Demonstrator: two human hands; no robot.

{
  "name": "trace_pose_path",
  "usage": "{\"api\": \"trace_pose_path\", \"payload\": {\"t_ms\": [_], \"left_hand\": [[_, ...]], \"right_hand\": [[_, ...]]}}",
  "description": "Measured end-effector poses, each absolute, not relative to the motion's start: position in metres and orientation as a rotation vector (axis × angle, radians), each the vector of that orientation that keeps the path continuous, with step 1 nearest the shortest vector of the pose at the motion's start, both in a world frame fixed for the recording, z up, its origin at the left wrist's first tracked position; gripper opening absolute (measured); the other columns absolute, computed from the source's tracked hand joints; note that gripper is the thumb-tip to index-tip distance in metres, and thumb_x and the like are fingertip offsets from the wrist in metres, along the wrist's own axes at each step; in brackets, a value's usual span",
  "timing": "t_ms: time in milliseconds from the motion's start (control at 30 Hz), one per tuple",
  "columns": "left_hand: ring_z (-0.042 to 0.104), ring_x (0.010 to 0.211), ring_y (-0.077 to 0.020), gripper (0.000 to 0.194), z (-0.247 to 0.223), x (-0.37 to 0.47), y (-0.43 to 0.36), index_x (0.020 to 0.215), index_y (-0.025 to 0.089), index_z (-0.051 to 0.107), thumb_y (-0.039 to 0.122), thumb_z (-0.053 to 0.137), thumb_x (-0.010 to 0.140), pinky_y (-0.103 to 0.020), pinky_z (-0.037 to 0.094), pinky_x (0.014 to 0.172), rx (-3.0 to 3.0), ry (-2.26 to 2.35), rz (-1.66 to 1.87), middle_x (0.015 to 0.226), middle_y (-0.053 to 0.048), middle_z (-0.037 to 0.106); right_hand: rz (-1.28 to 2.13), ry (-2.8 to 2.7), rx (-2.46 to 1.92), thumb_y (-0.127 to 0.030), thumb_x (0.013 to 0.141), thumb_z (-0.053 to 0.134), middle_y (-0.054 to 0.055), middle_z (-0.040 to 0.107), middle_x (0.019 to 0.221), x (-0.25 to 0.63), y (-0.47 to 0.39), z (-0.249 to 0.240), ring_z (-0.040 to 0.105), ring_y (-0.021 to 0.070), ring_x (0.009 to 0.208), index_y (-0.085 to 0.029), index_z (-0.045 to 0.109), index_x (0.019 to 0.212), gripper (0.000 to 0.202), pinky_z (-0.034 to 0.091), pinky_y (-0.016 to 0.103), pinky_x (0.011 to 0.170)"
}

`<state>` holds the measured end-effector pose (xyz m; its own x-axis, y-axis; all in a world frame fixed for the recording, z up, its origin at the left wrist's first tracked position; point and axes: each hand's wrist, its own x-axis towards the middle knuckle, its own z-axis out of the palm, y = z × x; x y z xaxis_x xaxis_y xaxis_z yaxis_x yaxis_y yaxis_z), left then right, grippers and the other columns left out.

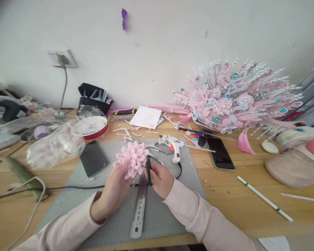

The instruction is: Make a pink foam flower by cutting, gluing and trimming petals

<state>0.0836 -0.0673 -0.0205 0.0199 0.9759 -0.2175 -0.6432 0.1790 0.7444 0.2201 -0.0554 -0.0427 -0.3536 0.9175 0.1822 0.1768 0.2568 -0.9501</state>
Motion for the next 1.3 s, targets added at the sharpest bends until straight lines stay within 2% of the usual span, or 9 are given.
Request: {"api": "trace_pose_path", "payload": {"t_ms": [167, 300, 433, 533, 667, 800, 933, 1067, 1300], "left_hand": [[0.055, 0.106, -0.0195, 0.023, -0.018, 0.083, -0.067, 0.094, 0.02, 0.063, 0.032, 0.059, 0.075, -0.031, 0.042, 0.092, 0.527, 0.816, 1.347, 0.103, -0.005, 0.066], [0.059, 0.098, -0.0178, 0.019, -0.018, 0.082, -0.066, 0.09, 0.019, 0.062, 0.031, 0.056, 0.077, -0.03, 0.044, 0.088, 0.53, 0.817, 1.347, 0.097, -0.005, 0.067], [0.061, 0.089, -0.0151, 0.019, -0.019, 0.081, -0.061, 0.092, 0.017, 0.062, 0.028, 0.055, 0.078, -0.027, 0.046, 0.082, 0.531, 0.817, 1.361, 0.093, -0.004, 0.068], [0.061, 0.093, -0.0134, 0.021, -0.02, 0.077, -0.054, 0.097, 0.018, 0.062, 0.025, 0.055, 0.078, -0.024, 0.045, 0.084, 0.523, 0.809, 1.441, 0.097, -0.003, 0.067], [0.058, 0.101, -0.0131, 0.02, -0.022, 0.068, -0.038, 0.097, 0.019, 0.062, 0.022, 0.053, 0.079, -0.023, 0.043, 0.087, 0.528, 0.817, 1.566, 0.106, -0.003, 0.065], [0.054, 0.11, -0.0156, 0.023, -0.026, 0.062, -0.027, 0.101, 0.018, 0.06, 0.022, 0.051, 0.08, -0.027, 0.04, 0.094, 0.555, 0.833, 1.615, 0.116, -0.006, 0.061], [0.056, 0.107, -0.0156, 0.021, -0.03, 0.061, -0.024, 0.098, 0.018, 0.06, 0.022, 0.053, 0.079, -0.028, 0.039, 0.095, 0.521, 0.874, 1.619, 0.112, -0.007, 0.062], [0.056, 0.108, -0.0165, 0.022, -0.031, 0.063, -0.027, 0.098, 0.018, 0.06, 0.024, 0.055, 0.077, -0.031, 0.037, 0.099, 0.52, 0.873, 1.595, 0.11, -0.007, 0.063], [0.055, 0.108, -0.0174, 0.023, -0.031, 0.065, -0.027, 0.099, 0.018, 0.061, 0.024, 0.056, 0.077, -0.033, 0.035, 0.101, 0.523, 0.872, 1.565, 0.111, -0.007, 0.063]], "right_hand": [[1.224, -1.672, -1.009, -0.058, 0.083, 0.036, -0.005, 0.037, 0.049, 0.218, -0.057, -0.04, 0.03, 0.01, 0.046, -0.022, 0.037, 0.059, 0.043, 0.025, 0.025, 0.047], [1.383, -1.581, -1.01, -0.072, 0.072, 0.038, -0.006, 0.037, 0.045, 0.215, -0.056, -0.037, 0.029, 0.0085, 0.041, -0.022, 0.036, 0.058, 0.052, 0.025, 0.024, 0.042], [1.389, -1.68, -1.033, -0.082, 0.062, 0.031, -0.002, 0.046, 0.051, 0.218, -0.051, -0.036, 0.033, 0.0093, 0.043, -0.02, 0.042, 0.061, 0.063, 0.027, 0.025, 0.043], [1.303, -1.665, -1.226, -0.073, 0.071, 0.032, -0.001, 0.049, 0.055, 0.226, -0.045, -0.034, 0.04, 0.0114, 0.048, -0.02, 0.045, 0.064, 0.056, 0.031, 0.025, 0.047], [0.924, -1.781, -1.642, -0.051, 0.074, 0.05, 0.001, 0.056, 0.061, 0.235, -0.04, -0.031, 0.051, 0.016, 0.058, -0.017, 0.054, 0.075, 0.034, 0.034, 0.027, 0.054], [0.686, -1.966, -1.711, -0.044, 0.075, 0.053, 0.007, 0.066, 0.081, 0.242, -0.038, -0.027, 0.055, 0.0166, 0.061, -0.015, 0.059, 0.097, 0.036, 0.039, 0.028, 0.058], [0.33, -1.952, -1.813, -0.033, 0.077, 0.051, 0.009, 0.064, 0.092, 0.261, -0.029, -0.03, 0.059, 0.02, 0.071, -0.018, 0.062, 0.086, 0.021, 0.042, 0.032, 0.065], [0.294, -1.856, -2.056, -0.031, 0.065, 0.064, 0.011, 0.063, 0.085, 0.286, -0.014, -0.042, 0.061, 0.027, 0.077, -0.016, 0.059, 0.095, 0.035, 0.043, 0.033, 0.062], [0.346, -1.83, -2.026, -0.035, 0.074, 0.059, 0.009, 0.064, 0.075, 0.288, 0.0, -0.05, 0.062, 0.0255, 0.073, -0.012, 0.053, 0.109, 0.042, 0.043, 0.032, 0.063]]}}
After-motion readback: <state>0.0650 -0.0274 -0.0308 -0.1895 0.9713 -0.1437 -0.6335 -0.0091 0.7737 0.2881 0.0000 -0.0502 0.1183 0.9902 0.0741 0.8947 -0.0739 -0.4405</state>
